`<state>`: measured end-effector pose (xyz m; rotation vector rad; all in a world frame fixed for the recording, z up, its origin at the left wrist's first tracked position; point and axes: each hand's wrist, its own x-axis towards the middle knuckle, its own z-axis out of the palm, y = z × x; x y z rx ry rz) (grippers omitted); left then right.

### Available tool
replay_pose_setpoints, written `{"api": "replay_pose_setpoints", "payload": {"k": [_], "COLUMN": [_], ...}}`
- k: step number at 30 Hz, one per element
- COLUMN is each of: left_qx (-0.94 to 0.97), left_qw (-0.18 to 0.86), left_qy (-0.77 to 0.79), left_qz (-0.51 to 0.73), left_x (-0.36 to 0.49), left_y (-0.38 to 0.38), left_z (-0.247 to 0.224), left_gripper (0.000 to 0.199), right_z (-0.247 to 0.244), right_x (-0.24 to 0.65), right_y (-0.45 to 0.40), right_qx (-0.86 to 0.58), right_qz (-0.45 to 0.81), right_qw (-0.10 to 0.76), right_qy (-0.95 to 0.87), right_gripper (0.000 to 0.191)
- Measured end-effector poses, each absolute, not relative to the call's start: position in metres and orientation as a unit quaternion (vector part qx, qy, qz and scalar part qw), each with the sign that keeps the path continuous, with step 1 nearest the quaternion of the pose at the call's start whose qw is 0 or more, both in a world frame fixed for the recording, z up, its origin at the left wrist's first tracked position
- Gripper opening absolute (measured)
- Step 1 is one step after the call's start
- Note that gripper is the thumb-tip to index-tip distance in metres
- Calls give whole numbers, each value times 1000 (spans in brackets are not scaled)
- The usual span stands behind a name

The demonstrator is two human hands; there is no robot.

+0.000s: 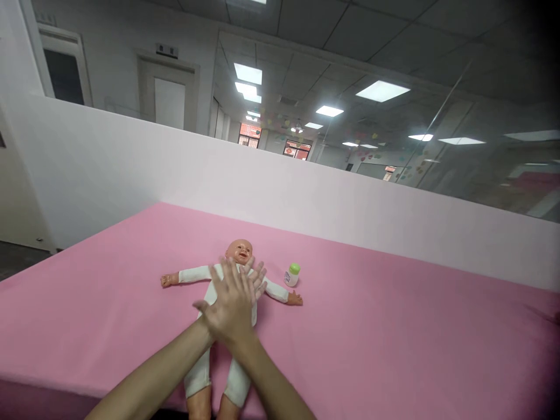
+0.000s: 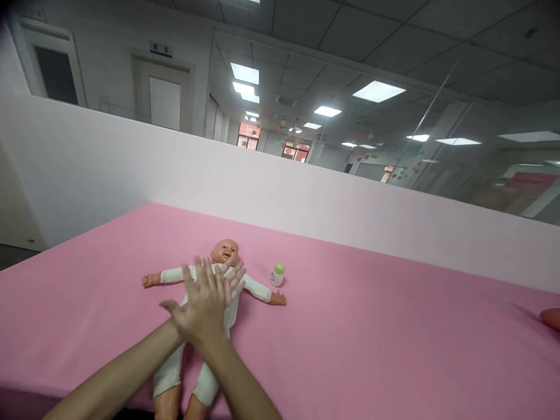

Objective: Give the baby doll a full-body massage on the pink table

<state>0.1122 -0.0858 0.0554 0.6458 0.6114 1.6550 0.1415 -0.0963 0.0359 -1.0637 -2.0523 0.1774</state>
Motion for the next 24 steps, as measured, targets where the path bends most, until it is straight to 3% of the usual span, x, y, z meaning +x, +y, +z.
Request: {"api": "replay_pose_setpoints", "payload": {"k": [6, 10, 13, 18, 20, 24], "left_qx": [316, 285, 237, 301, 337, 417], "left_qw": [721, 671, 609, 777, 751, 643], "left_qy": [209, 243, 216, 178, 173, 310], "left_qz": [580, 640, 726, 523, 541, 563], "left_x": [79, 83, 100, 75, 59, 46], "left_y": [-86, -91, -103, -93, -75, -23], "left_z": [54, 37, 29, 38, 40, 31], "left_gripper": [94, 85, 78, 91, 91, 69], "right_z": [36, 15, 25, 37, 28, 7], "right_x": [160, 139, 135, 176, 194, 221], "right_y": [-94, -128, -122, -68, -48, -4], "right_qx": [-458, -429, -428, -474, -480, -524], "right_qz": [111, 72, 68, 155, 198, 232], "right_qw": [463, 426, 412, 481, 498, 516], "right_qy": [-751, -794, -802, -721, -694, -636], "right_gripper": [77, 87, 81, 70, 68, 68]}}
